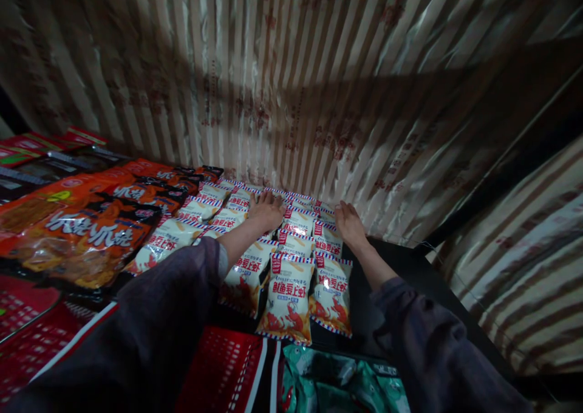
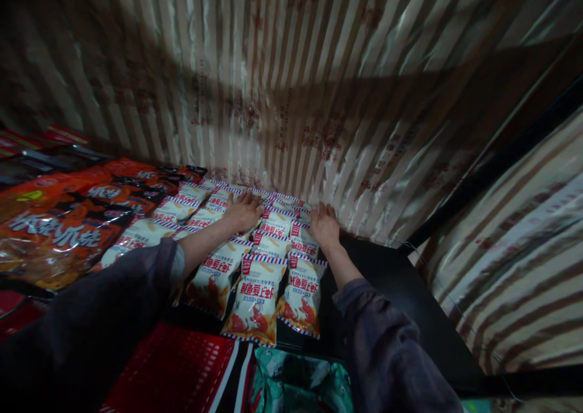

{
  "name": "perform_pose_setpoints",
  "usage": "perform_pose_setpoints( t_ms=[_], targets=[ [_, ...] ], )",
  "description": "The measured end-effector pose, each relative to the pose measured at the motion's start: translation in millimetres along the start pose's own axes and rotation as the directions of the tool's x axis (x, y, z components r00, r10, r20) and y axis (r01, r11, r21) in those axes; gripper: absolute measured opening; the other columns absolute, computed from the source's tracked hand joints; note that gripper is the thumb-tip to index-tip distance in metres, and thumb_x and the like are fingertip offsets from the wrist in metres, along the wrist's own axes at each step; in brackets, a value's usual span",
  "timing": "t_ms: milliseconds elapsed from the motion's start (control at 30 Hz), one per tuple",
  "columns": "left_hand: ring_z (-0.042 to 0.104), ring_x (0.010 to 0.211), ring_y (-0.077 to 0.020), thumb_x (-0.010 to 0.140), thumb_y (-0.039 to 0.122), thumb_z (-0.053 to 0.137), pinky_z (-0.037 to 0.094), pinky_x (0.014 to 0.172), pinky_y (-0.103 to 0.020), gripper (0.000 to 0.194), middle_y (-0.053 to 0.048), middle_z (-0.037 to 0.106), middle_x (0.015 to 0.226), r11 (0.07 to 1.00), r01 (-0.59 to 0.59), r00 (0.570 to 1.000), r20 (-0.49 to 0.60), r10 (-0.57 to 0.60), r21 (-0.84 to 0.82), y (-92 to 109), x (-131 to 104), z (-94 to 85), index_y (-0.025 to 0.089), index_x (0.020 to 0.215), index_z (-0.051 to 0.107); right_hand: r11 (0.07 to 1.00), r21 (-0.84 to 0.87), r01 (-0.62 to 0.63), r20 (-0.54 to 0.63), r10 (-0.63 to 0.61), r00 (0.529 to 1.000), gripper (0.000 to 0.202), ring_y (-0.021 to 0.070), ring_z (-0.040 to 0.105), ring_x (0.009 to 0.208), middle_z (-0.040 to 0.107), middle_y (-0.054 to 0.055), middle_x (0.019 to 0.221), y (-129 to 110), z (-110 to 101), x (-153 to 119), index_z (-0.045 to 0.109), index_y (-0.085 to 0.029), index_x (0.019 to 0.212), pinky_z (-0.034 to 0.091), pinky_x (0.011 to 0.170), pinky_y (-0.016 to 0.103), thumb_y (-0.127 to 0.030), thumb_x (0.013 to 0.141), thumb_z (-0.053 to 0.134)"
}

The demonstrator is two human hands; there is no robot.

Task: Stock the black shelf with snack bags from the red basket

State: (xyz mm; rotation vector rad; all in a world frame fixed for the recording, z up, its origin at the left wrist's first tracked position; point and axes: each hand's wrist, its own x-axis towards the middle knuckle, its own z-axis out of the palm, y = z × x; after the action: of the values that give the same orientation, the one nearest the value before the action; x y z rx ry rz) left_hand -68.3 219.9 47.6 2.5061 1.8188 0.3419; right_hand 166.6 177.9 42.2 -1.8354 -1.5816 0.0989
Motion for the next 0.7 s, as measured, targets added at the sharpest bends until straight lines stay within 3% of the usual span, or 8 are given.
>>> perform_pose_setpoints(
  t_ms=[67, 133, 200, 300, 433, 567, 633, 700],
  targets=[
    [0.022, 0.145, -0.0284, 0.097, 0.039, 0.017, 0.009, 0.115, -0.061, 0.057, -0.015, 0.029, 0.156, 1.000, 0.017, 1.000, 0.006, -0.017, -0.019, -6.4, -0.4, -1.8, 0.014, 0.145, 0.036, 0.979, -0.074, 0.189, -0.008, -0.190, 0.982, 0.065, 0.0272, 0.036, 0.140, 0.048, 0.018, 0.144, -25.8, 0.5, -1.5, 0.046, -0.005, 0.138, 0.029, 0.115, 0.044, -0.047, 0.098, 0.017],
    [0.027, 0.143, -0.0287, 0.097, 0.035, 0.018, 0.011, 0.114, -0.064, 0.054, -0.015, 0.032, 0.155, 1.000, 0.004, 1.000, 0.020, -0.004, -0.026, -13.5, -1.8, -3.7, 0.015, 0.142, 0.040, 0.949, -0.092, 0.302, 0.053, -0.298, 0.953, 0.066, 0.0248, 0.043, 0.136, 0.052, 0.016, 0.141, -53.2, 7.8, -3.7, 0.047, -0.008, 0.138, 0.032, 0.114, 0.040, -0.047, 0.099, 0.012],
    [0.030, 0.141, -0.0297, 0.097, 0.030, 0.020, 0.011, 0.111, -0.069, 0.050, -0.014, 0.039, 0.151, 0.999, -0.042, 0.999, 0.030, 0.042, -0.011, -19.7, -4.5, -5.3, 0.016, 0.136, 0.048, 0.940, -0.114, 0.321, 0.165, -0.300, 0.939, 0.064, 0.0265, 0.042, 0.137, 0.055, 0.012, 0.140, -76.9, 20.7, -6.7, 0.049, -0.014, 0.138, 0.031, 0.114, 0.045, -0.046, 0.099, 0.010],
    [0.031, 0.140, -0.0296, 0.096, 0.023, 0.024, 0.012, 0.108, -0.072, 0.045, -0.013, 0.049, 0.143, 0.992, -0.125, 0.991, 0.044, 0.125, 0.015, -25.4, -9.3, -7.2, 0.019, 0.122, 0.060, 0.924, -0.211, 0.318, 0.305, -0.247, 0.920, 0.058, 0.0327, 0.033, 0.141, 0.055, 0.007, 0.140, -99.0, 43.1, -11.7, 0.051, -0.022, 0.138, 0.020, 0.114, 0.061, -0.046, 0.100, 0.014],
    [0.033, 0.139, -0.0273, 0.094, 0.021, 0.028, 0.018, 0.110, -0.067, 0.042, -0.012, 0.052, 0.140, 0.988, -0.153, 0.987, 0.043, 0.153, 0.011, -32.2, -11.0, -8.8, 0.022, 0.119, 0.062, 0.899, -0.273, 0.343, 0.353, -0.238, 0.905, 0.055, 0.0356, 0.028, 0.143, 0.056, 0.005, 0.139, -106.1, 59.3, -14.9, 0.051, -0.026, 0.138, 0.011, 0.112, 0.069, -0.047, 0.100, 0.017],
    [0.030, 0.140, -0.0322, 0.095, 0.031, 0.029, 0.019, 0.111, -0.065, 0.048, -0.015, 0.040, 0.150, 1.000, 0.020, 0.996, -0.089, -0.019, 0.008, -50.7, -5.9, -10.6, 0.017, 0.135, 0.050, 0.886, -0.276, 0.374, 0.315, -0.284, 0.906, 0.055, 0.0362, 0.027, 0.143, 0.054, 0.003, 0.142, -103.6, 57.4, -9.7, 0.053, -0.027, 0.136, 0.011, 0.112, 0.068, -0.047, 0.099, 0.017],
    [0.031, 0.140, -0.0348, 0.094, 0.034, 0.031, 0.018, 0.111, -0.065, 0.049, -0.016, 0.042, 0.148, 0.994, 0.110, 0.987, -0.117, -0.107, 0.012, -62.3, -2.6, -11.6, 0.017, 0.136, 0.050, 0.883, -0.278, 0.378, 0.315, -0.288, 0.904, 0.055, 0.0363, 0.026, 0.144, 0.054, 0.003, 0.141, -103.8, 57.1, -6.2, 0.052, -0.027, 0.136, 0.012, 0.113, 0.067, -0.048, 0.099, 0.017],
    [0.037, 0.136, -0.0369, 0.092, 0.031, 0.033, 0.015, 0.109, -0.067, 0.048, -0.018, 0.049, 0.142, 0.989, 0.143, 0.987, -0.074, -0.141, 0.034, -71.8, -0.1, -12.5, 0.017, 0.134, 0.052, 0.881, -0.276, 0.384, 0.321, -0.292, 0.901, 0.055, 0.0355, 0.027, 0.143, 0.055, 0.002, 0.140, -107.1, 60.9, -3.6, 0.052, -0.029, 0.136, 0.013, 0.113, 0.066, -0.049, 0.099, 0.018]
  ],
)
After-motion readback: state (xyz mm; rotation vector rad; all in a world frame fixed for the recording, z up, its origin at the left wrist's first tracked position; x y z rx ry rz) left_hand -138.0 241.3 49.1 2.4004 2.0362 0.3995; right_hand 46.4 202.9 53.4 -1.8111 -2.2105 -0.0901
